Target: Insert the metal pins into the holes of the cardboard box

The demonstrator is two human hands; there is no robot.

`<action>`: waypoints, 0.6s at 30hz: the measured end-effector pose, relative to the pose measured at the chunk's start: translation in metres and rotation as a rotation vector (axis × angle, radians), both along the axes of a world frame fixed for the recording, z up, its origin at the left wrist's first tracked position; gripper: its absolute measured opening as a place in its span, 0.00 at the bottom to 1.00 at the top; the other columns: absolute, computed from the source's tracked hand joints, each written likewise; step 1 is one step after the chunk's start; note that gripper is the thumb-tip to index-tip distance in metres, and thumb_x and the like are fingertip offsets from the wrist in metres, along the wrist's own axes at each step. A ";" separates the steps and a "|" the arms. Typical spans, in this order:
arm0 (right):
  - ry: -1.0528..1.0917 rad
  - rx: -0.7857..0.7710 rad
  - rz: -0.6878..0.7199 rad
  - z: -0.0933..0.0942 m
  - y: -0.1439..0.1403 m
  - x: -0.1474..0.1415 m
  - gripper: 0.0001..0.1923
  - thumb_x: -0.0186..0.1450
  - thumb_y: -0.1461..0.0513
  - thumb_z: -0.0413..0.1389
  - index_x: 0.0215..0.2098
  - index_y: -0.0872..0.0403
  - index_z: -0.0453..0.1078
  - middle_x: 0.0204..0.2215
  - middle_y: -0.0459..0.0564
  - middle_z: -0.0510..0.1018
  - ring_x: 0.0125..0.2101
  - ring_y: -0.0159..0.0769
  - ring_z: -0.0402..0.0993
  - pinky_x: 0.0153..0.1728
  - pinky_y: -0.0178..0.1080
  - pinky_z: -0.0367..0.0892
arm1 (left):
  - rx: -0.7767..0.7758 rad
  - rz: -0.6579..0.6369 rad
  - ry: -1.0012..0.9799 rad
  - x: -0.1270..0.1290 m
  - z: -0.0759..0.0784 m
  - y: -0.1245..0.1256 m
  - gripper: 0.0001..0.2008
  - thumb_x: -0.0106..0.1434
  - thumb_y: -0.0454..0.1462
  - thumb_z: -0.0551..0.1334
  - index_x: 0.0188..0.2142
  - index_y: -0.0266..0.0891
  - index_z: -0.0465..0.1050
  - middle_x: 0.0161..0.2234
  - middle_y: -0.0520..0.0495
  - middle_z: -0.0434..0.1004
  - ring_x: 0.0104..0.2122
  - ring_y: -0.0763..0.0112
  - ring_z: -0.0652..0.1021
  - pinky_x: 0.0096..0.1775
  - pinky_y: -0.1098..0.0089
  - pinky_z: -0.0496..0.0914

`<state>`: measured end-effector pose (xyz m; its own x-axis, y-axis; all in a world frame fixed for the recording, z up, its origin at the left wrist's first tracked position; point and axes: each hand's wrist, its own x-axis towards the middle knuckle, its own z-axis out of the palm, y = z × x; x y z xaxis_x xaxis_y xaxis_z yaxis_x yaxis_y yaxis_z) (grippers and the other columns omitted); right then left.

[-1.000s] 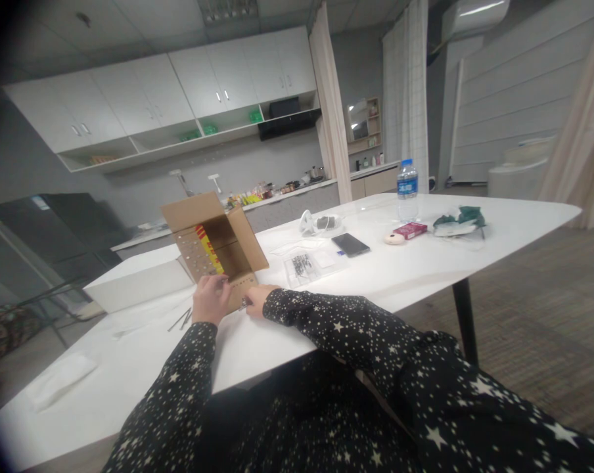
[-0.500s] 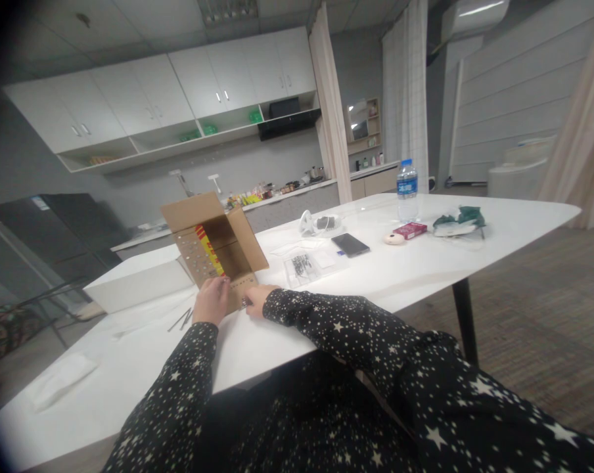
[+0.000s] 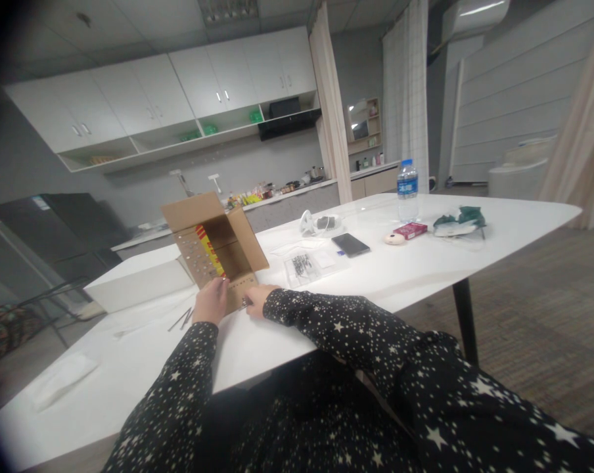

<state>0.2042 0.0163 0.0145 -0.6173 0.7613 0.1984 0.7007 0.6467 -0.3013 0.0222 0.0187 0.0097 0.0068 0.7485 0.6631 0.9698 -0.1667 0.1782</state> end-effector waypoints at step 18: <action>0.006 0.010 -0.011 -0.008 0.007 -0.003 0.14 0.57 0.55 0.51 0.39 0.48 0.71 0.36 0.51 0.78 0.36 0.42 0.74 0.31 0.38 0.64 | -0.029 0.075 -0.132 -0.004 0.011 -0.009 0.11 0.60 0.43 0.55 0.33 0.43 0.73 0.33 0.46 0.80 0.34 0.63 0.78 0.38 0.66 0.69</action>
